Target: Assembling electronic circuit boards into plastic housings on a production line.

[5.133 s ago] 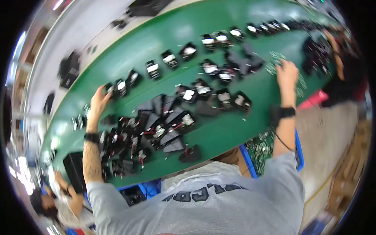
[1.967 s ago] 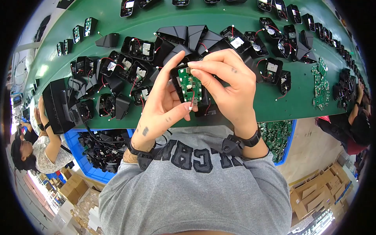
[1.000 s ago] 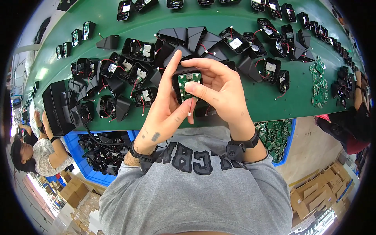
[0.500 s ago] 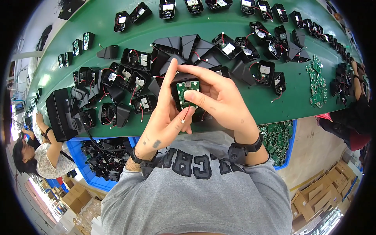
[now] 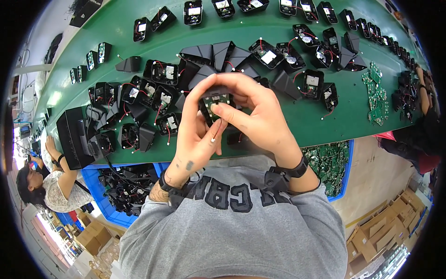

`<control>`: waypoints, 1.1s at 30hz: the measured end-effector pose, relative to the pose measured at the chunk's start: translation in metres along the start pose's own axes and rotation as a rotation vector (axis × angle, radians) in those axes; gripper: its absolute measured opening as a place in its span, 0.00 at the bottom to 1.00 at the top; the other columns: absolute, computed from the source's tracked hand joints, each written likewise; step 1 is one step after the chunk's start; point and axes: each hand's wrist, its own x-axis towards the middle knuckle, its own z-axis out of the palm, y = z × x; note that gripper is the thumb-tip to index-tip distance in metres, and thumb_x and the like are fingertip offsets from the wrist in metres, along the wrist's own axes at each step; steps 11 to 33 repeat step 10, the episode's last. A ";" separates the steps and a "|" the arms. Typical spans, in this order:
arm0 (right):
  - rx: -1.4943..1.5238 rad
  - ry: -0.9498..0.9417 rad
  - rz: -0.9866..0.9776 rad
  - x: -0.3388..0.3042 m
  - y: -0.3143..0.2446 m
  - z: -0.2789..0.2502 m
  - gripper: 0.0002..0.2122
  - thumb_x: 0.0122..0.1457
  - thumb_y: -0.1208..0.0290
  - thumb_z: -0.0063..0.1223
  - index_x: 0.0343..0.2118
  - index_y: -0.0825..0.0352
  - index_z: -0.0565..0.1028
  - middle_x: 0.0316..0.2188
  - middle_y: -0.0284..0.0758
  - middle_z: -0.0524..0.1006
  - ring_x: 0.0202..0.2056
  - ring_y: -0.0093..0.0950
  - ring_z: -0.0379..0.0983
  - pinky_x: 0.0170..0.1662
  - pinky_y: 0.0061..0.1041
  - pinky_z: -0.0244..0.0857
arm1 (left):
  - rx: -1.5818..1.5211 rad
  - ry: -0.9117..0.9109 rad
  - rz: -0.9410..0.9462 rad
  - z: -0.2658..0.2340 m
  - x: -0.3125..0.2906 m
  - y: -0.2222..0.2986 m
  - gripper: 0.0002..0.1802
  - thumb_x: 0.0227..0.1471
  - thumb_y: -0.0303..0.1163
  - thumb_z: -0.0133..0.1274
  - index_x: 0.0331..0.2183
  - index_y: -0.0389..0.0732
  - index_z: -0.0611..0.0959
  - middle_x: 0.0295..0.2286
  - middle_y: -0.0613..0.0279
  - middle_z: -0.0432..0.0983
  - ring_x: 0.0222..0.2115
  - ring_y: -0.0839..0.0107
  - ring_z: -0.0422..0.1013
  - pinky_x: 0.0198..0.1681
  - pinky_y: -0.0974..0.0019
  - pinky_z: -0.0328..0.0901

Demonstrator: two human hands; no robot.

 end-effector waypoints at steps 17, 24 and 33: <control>-0.907 0.001 -0.816 -0.002 0.007 -0.026 0.17 0.40 0.75 0.64 0.37 0.57 0.82 0.45 0.38 0.77 0.51 0.41 0.70 0.55 0.43 0.63 | -0.419 -0.183 -0.160 -0.016 0.012 -0.001 0.41 0.52 0.27 0.54 0.62 0.49 0.53 0.40 0.53 0.74 0.29 0.68 0.76 0.26 0.74 0.67; -0.907 0.001 -0.816 -0.002 0.007 -0.026 0.17 0.40 0.75 0.64 0.37 0.57 0.82 0.45 0.38 0.77 0.51 0.41 0.70 0.55 0.43 0.63 | -0.419 -0.183 -0.160 -0.016 0.012 -0.001 0.41 0.52 0.27 0.54 0.62 0.49 0.53 0.40 0.53 0.74 0.29 0.68 0.76 0.26 0.74 0.67; -0.907 0.001 -0.816 -0.002 0.007 -0.026 0.17 0.40 0.75 0.64 0.37 0.57 0.82 0.45 0.38 0.77 0.51 0.41 0.70 0.55 0.43 0.63 | -0.419 -0.183 -0.160 -0.016 0.012 -0.001 0.41 0.52 0.27 0.54 0.62 0.49 0.53 0.40 0.53 0.74 0.29 0.68 0.76 0.26 0.74 0.67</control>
